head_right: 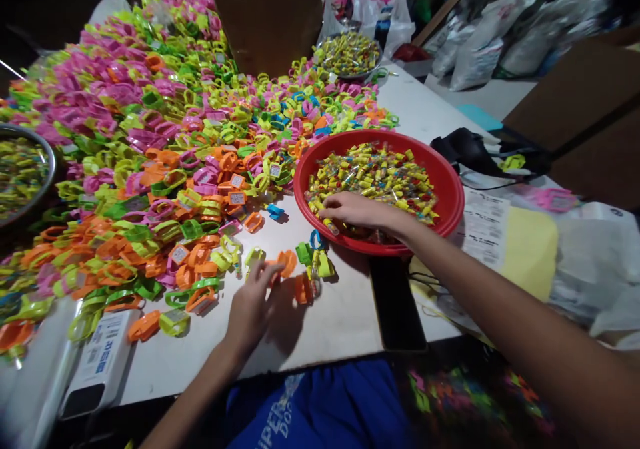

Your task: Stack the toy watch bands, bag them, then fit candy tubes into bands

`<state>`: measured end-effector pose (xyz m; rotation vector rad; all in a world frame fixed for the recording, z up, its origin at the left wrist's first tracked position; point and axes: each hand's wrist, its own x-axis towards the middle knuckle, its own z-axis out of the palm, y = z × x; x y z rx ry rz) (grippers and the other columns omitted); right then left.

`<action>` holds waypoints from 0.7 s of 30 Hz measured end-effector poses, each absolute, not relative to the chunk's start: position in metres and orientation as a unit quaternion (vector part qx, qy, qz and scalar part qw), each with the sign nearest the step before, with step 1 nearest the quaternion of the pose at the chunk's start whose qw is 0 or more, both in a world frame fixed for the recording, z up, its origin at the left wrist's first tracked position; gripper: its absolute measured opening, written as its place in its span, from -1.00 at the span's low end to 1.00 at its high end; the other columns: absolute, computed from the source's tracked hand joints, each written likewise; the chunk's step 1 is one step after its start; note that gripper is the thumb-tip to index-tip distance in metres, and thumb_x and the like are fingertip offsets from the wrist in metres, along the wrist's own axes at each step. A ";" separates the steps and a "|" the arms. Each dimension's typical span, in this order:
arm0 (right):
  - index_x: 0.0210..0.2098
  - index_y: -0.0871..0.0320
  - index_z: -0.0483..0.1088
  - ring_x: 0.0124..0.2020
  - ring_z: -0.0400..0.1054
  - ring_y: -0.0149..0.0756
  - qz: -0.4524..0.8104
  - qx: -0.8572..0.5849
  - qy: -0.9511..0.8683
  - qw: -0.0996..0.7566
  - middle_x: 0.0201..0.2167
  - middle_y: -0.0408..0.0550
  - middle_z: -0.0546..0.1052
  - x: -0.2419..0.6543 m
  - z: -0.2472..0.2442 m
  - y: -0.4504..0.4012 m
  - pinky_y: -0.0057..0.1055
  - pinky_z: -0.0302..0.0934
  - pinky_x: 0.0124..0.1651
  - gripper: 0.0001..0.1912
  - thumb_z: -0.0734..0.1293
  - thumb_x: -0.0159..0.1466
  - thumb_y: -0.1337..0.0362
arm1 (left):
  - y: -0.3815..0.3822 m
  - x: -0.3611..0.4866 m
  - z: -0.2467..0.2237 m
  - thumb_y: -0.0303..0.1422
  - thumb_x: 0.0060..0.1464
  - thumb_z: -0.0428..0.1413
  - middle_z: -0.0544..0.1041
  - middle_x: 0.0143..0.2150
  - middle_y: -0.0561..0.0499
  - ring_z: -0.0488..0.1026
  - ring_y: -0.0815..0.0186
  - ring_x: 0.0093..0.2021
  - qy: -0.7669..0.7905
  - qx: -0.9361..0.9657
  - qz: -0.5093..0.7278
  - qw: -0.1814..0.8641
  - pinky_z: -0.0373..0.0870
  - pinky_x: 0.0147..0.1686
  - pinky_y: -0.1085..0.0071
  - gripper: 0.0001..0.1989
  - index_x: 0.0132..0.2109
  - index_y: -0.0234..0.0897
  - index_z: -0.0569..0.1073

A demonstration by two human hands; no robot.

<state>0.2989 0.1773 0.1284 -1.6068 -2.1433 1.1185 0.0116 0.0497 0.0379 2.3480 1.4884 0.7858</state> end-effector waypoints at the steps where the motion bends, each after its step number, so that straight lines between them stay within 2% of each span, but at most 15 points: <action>1: -0.24 0.22 0.58 -0.33 0.43 -0.19 0.375 -0.555 -0.730 0.134 -0.28 0.07 0.64 0.299 0.126 0.177 -0.32 0.23 -0.27 -0.44 0.33 0.29 -0.20 | 0.033 0.005 0.029 -0.52 0.35 0.03 0.51 -0.04 -0.04 0.51 0.28 -0.30 0.512 0.819 0.242 0.092 0.37 -0.43 0.45 -0.68 0.12 -0.09 0.49; 2: -0.25 0.22 0.60 -0.32 0.45 -0.18 0.362 -0.561 -0.729 0.153 -0.28 0.07 0.65 0.299 0.124 0.176 -0.31 0.24 -0.24 -0.47 0.32 0.30 -0.16 | 0.017 -0.001 0.020 -0.55 0.33 0.00 0.51 -0.02 -0.08 0.53 0.26 -0.26 0.507 0.829 0.228 0.058 0.42 -0.40 0.43 -0.64 0.13 -0.11 0.50; 4: -0.21 0.22 0.64 -0.22 0.50 -0.12 0.326 -0.568 -0.727 0.208 -0.21 0.08 0.68 0.301 0.121 0.173 -0.28 0.30 -0.15 -0.54 0.34 0.30 -0.07 | -0.008 -0.011 0.004 -0.57 0.31 -0.01 0.50 0.09 -0.18 0.54 0.15 -0.09 0.497 0.840 0.218 0.005 0.56 -0.14 0.28 -0.61 0.17 -0.17 0.49; 5: -0.16 0.22 0.67 -0.17 0.52 -0.09 0.308 -0.570 -0.723 0.242 -0.17 0.08 0.70 0.304 0.120 0.171 -0.27 0.32 -0.11 -0.56 0.36 0.29 -0.03 | -0.018 -0.015 -0.002 -0.56 0.31 0.00 0.48 0.14 -0.22 0.52 0.07 0.03 0.506 0.835 0.217 -0.008 0.57 -0.01 0.17 -0.60 0.20 -0.19 0.48; 7: -0.01 0.21 0.68 -0.19 0.54 -0.09 0.291 -0.581 -0.696 0.304 -0.18 0.04 0.71 0.309 0.122 0.165 -0.26 0.35 -0.13 -0.53 0.39 0.29 0.00 | -0.031 -0.020 -0.011 -0.52 0.32 0.04 0.42 0.22 -0.29 0.44 -0.04 0.21 0.522 0.823 0.224 -0.022 0.49 0.20 -0.04 -0.61 0.23 -0.23 0.46; 9: 0.09 0.19 0.66 -0.32 0.51 -0.15 0.295 -0.599 -0.659 0.346 -0.25 0.00 0.70 0.315 0.126 0.158 -0.27 0.36 -0.25 -0.49 0.42 0.31 -0.01 | -0.036 -0.023 -0.016 -0.47 0.33 0.11 0.36 0.27 -0.34 0.34 -0.12 0.33 0.527 0.816 0.237 -0.032 0.38 0.31 -0.17 -0.66 0.21 -0.27 0.46; 11: 0.06 0.17 0.67 -0.36 0.49 -0.20 0.275 -0.609 -0.632 0.392 -0.25 -0.02 0.70 0.320 0.131 0.149 -0.29 0.38 -0.28 -0.54 0.46 0.30 0.03 | -0.036 -0.024 -0.019 -0.42 0.33 0.17 0.32 0.31 -0.37 0.27 -0.15 0.40 0.519 0.816 0.252 -0.040 0.32 0.36 -0.22 -0.72 0.16 -0.29 0.47; 15: -0.01 0.13 0.67 -0.11 0.55 -0.20 0.191 -0.595 -0.581 0.521 -0.06 0.00 0.69 0.325 0.139 0.125 -0.28 0.46 -0.02 -0.68 0.53 0.27 0.16 | -0.034 -0.025 -0.021 -0.39 0.32 0.22 0.33 0.32 -0.36 0.27 -0.11 0.42 0.512 0.812 0.278 -0.033 0.33 0.38 -0.19 -0.76 0.09 -0.30 0.48; 17: 0.01 0.10 0.66 -0.11 0.55 -0.24 0.177 -0.593 -0.563 0.548 -0.03 -0.01 0.68 0.325 0.143 0.107 -0.28 0.45 0.02 -0.69 0.52 0.30 0.19 | -0.033 -0.024 -0.020 -0.41 0.30 0.23 0.38 0.26 -0.32 0.33 -0.06 0.37 0.514 0.806 0.291 -0.039 0.35 0.38 -0.16 -0.76 0.09 -0.29 0.49; 21: 0.00 0.00 0.69 -0.36 0.43 -0.38 0.171 -0.627 -0.527 0.547 -0.15 -0.07 0.66 0.318 0.147 0.064 -0.35 0.37 -0.27 -0.73 0.53 0.31 0.19 | -0.034 -0.019 -0.015 -0.44 0.29 0.26 0.43 0.14 -0.24 0.42 0.01 0.27 0.523 0.796 0.300 -0.045 0.38 0.37 -0.14 -0.80 0.03 -0.24 0.50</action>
